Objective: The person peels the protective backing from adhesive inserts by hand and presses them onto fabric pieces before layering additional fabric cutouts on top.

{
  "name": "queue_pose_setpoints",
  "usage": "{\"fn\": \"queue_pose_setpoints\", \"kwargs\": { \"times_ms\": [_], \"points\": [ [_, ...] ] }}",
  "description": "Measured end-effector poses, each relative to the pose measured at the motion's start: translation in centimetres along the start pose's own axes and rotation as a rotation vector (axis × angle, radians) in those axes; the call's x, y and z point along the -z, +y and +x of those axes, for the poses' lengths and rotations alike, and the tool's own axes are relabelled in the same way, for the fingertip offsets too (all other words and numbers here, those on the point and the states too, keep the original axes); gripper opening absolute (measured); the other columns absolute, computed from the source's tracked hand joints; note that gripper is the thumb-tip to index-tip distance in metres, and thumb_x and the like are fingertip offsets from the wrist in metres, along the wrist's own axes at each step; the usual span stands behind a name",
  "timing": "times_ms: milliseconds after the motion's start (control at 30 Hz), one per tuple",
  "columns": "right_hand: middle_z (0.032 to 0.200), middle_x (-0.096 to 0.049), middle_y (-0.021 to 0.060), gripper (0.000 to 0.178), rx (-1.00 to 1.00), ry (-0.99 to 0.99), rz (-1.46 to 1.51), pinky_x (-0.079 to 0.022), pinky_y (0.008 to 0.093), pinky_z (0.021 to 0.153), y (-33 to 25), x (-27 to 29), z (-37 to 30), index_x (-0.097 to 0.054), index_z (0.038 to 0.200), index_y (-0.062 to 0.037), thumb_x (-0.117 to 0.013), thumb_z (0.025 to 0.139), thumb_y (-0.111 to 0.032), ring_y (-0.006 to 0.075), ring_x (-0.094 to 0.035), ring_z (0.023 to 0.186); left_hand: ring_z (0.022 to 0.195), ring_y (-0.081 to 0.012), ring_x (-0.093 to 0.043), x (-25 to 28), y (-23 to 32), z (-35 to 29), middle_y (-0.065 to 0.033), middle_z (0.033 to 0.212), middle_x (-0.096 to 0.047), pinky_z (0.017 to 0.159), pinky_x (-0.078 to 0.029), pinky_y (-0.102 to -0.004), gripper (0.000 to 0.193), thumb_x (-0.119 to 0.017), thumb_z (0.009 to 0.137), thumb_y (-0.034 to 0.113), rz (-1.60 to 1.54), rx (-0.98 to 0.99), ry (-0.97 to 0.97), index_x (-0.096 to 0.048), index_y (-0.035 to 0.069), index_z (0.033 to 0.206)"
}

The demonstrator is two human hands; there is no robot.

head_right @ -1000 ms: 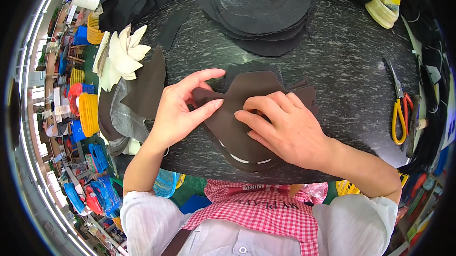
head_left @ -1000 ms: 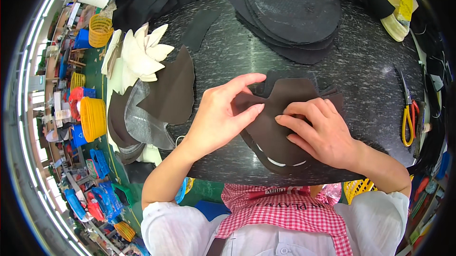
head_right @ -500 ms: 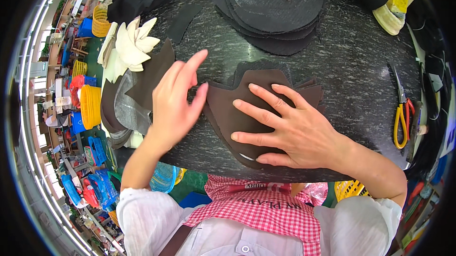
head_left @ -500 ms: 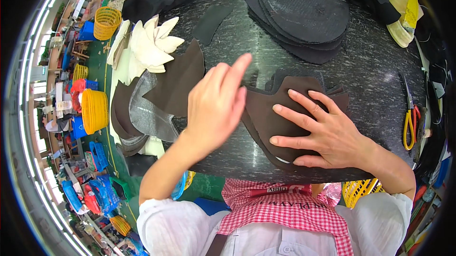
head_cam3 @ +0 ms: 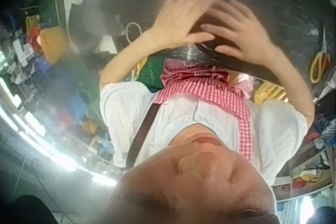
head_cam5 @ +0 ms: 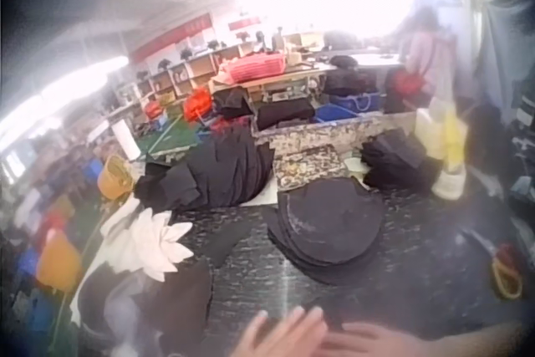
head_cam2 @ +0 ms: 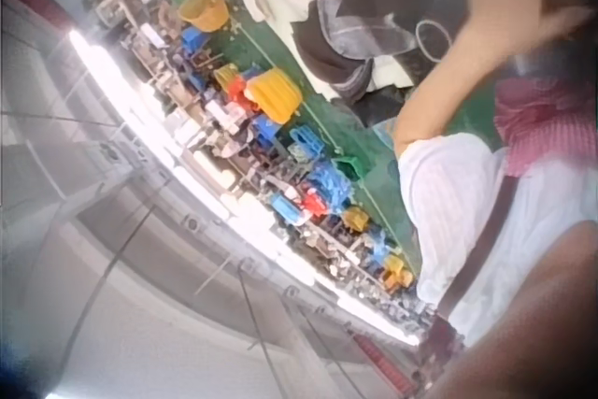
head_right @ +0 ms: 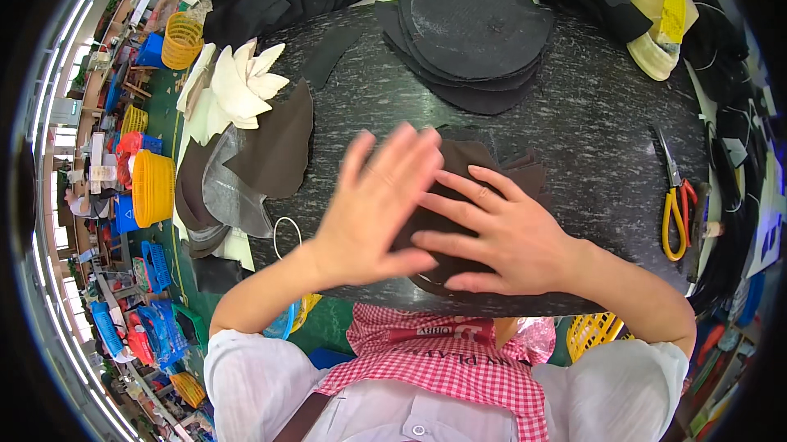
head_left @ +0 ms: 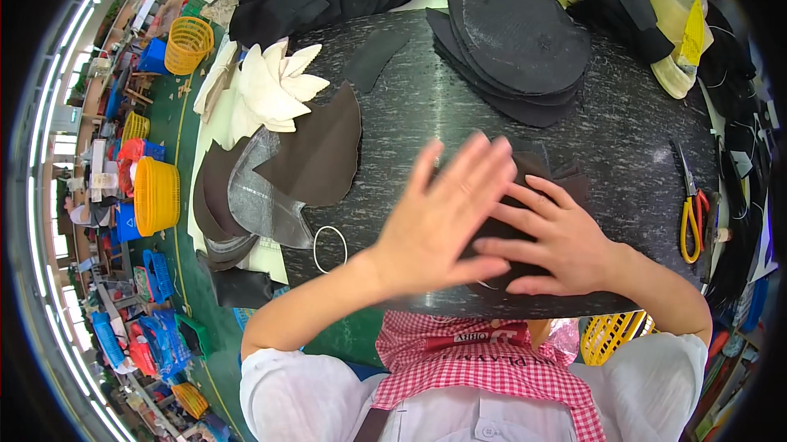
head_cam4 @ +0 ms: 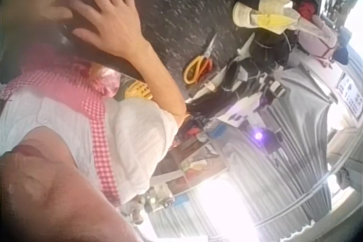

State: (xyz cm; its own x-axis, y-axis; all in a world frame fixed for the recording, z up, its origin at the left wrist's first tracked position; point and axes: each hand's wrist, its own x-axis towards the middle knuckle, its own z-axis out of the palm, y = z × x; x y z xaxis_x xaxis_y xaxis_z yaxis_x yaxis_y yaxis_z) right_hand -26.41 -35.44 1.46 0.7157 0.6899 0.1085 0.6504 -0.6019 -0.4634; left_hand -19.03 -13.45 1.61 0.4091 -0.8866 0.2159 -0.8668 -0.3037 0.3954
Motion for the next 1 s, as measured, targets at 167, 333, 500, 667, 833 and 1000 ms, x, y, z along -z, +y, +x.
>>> {"fn": "queue_pose_setpoints", "kwargs": {
  "times_ms": [167,333,500,667,833,1000],
  "points": [
    [0.126,-0.051,0.0142,0.05,-0.178,0.283,-0.025,-0.04,0.0403,0.099,1.5,-1.0,-0.8,-0.056,0.116,-0.0004,-0.069,0.075,-0.026,0.0305,-0.048,0.12,0.137,-0.0389,-0.022,-1.4,0.9,-0.9,-0.0231,0.148,-0.022,0.108,-0.018,-0.0559,0.098,-0.067,0.068,0.059,-0.105,0.012,-0.127,-0.032,0.002,0.141],
    [0.123,-0.054,0.0141,0.049,-0.239,0.289,-0.066,-0.038,0.0435,0.099,1.4,1.3,1.2,-0.057,0.114,-0.0011,-0.072,0.071,-0.02,0.0324,-0.052,0.115,0.137,-0.0427,-0.02,-1.7,0.4,-1.5,-0.0239,0.148,-0.021,0.107,-0.018,-0.0593,0.095,-0.071,0.062,0.059,-0.072,-0.045,-0.132,-0.04,0.014,0.139],
    [0.114,-0.061,0.0106,0.037,-0.219,0.535,-0.249,-0.04,0.0405,0.095,7.2,4.4,4.0,-0.061,0.108,-0.0016,-0.07,0.074,-0.011,0.0315,-0.054,0.109,0.136,-0.0427,-0.021,-1.6,0.6,-1.3,-0.024,0.148,-0.023,0.106,-0.019,-0.059,0.093,-0.069,0.064,0.062,-0.06,-0.043,-0.125,-0.041,0.016,0.139],
    [0.112,-0.062,0.0076,0.026,-0.259,0.497,-0.063,-0.042,0.0357,0.093,9.7,4.1,4.0,-0.065,0.101,-0.0009,-0.068,0.079,-0.013,0.0262,-0.054,0.108,0.133,-0.042,-0.029,-0.3,0.8,-0.2,-0.0233,0.143,-0.032,0.106,-0.02,-0.0575,0.083,-0.065,0.07,0.06,-0.12,-0.048,-0.103,-0.046,0.01,0.134],
    [0.104,-0.065,0.008,0.016,-0.256,0.592,0.025,-0.046,0.0338,0.086,10.1,4.0,4.3,-0.068,0.095,-0.0002,-0.064,0.081,-0.008,0.0252,-0.059,0.098,0.119,-0.0336,-0.046,-0.6,-0.6,4.3,-0.0183,0.124,-0.05,0.103,-0.032,-0.0506,0.059,-0.069,0.075,0.029,0.069,-0.137,0.16,-0.05,-0.002,0.122],
    [0.101,-0.067,0.0096,0.021,-0.532,1.066,0.234,-0.046,0.0268,0.084,11.0,5.8,4.1,-0.065,0.102,0.0026,-0.058,0.091,-0.014,0.0124,-0.061,0.092,0.116,-0.0335,-0.046,-1.2,-4.2,7.5,-0.0172,0.123,-0.048,0.099,-0.04,-0.0398,0.058,-0.068,0.074,0.019,0.092,-0.098,0.162,-0.048,-0.005,0.122]
  ]
}}
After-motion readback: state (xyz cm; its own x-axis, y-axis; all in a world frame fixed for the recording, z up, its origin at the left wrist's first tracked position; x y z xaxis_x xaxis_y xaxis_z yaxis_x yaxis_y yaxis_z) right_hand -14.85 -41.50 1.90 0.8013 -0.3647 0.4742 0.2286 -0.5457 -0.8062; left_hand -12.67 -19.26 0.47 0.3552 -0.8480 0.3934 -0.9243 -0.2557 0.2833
